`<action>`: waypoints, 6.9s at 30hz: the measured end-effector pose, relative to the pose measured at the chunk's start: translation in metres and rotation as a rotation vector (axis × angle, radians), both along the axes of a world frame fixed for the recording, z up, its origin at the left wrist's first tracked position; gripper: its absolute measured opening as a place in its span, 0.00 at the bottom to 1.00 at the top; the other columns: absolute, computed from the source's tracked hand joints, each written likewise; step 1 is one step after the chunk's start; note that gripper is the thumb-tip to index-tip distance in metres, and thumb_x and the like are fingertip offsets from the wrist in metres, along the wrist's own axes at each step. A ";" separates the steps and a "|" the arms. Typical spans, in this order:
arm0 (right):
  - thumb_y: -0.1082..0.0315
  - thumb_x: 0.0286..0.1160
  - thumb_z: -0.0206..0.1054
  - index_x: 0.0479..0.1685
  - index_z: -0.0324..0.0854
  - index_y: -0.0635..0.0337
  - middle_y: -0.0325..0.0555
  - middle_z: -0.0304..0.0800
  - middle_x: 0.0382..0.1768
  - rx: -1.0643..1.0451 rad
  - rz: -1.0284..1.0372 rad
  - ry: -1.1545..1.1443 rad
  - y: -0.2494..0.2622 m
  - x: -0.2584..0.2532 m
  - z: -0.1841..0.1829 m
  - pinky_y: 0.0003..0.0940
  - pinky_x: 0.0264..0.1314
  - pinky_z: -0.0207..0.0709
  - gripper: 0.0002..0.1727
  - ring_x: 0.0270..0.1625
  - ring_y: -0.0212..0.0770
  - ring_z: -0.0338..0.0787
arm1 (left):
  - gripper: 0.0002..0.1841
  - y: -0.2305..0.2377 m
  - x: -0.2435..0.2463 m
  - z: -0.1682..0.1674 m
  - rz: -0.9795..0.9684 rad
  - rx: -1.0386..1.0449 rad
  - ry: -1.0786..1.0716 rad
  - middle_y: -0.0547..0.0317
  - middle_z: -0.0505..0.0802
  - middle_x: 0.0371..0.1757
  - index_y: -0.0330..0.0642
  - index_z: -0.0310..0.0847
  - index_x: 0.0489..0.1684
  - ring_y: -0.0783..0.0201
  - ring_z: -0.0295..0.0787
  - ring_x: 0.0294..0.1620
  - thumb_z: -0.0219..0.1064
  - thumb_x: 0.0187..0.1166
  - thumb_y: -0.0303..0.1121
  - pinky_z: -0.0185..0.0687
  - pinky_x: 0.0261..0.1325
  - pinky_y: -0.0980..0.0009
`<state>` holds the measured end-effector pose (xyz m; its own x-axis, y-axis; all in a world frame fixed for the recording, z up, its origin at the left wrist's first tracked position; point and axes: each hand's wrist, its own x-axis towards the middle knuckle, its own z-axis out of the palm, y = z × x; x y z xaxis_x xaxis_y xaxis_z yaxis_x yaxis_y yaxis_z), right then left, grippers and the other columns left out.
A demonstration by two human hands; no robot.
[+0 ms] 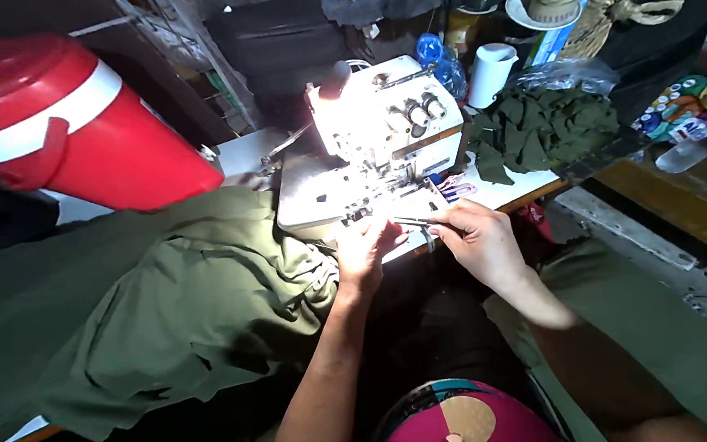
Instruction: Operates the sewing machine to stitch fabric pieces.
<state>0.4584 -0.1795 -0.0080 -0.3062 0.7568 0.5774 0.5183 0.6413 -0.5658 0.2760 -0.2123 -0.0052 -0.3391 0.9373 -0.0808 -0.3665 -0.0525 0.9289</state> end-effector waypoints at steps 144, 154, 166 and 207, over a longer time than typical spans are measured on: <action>0.79 0.68 0.75 0.35 0.88 0.67 0.44 0.93 0.29 -0.904 0.135 0.779 0.092 -0.093 -0.019 0.26 0.36 0.88 0.02 0.29 0.30 0.91 | 0.18 -0.003 -0.137 -0.060 0.795 0.015 1.772 0.31 0.92 0.56 0.27 0.86 0.57 0.35 0.88 0.63 0.55 0.79 0.28 0.77 0.71 0.48; 0.79 0.73 0.72 0.38 0.85 0.70 0.45 0.88 0.30 -0.866 0.078 0.631 0.079 -0.098 -0.002 0.21 0.36 0.81 0.02 0.29 0.27 0.85 | 0.18 -0.004 -0.137 -0.060 0.791 0.023 1.779 0.32 0.92 0.56 0.27 0.86 0.57 0.35 0.87 0.63 0.55 0.78 0.28 0.76 0.70 0.48; 0.78 0.85 0.56 0.51 0.78 0.69 0.39 0.79 0.28 -1.056 -0.046 1.041 0.059 -0.067 0.025 0.17 0.35 0.77 0.07 0.26 0.25 0.79 | 0.19 -0.003 -0.136 -0.060 0.791 0.008 1.774 0.31 0.92 0.56 0.27 0.86 0.57 0.35 0.87 0.64 0.55 0.78 0.29 0.76 0.70 0.47; 0.78 0.60 0.75 0.29 0.88 0.66 0.54 0.90 0.33 -0.037 0.020 0.144 0.067 -0.062 -0.015 0.51 0.31 0.85 0.02 0.32 0.52 0.92 | 0.10 -0.001 -0.062 0.047 0.015 0.589 0.990 0.83 0.95 0.43 0.58 0.90 0.46 0.82 0.90 0.39 0.59 0.89 0.36 0.87 0.45 0.83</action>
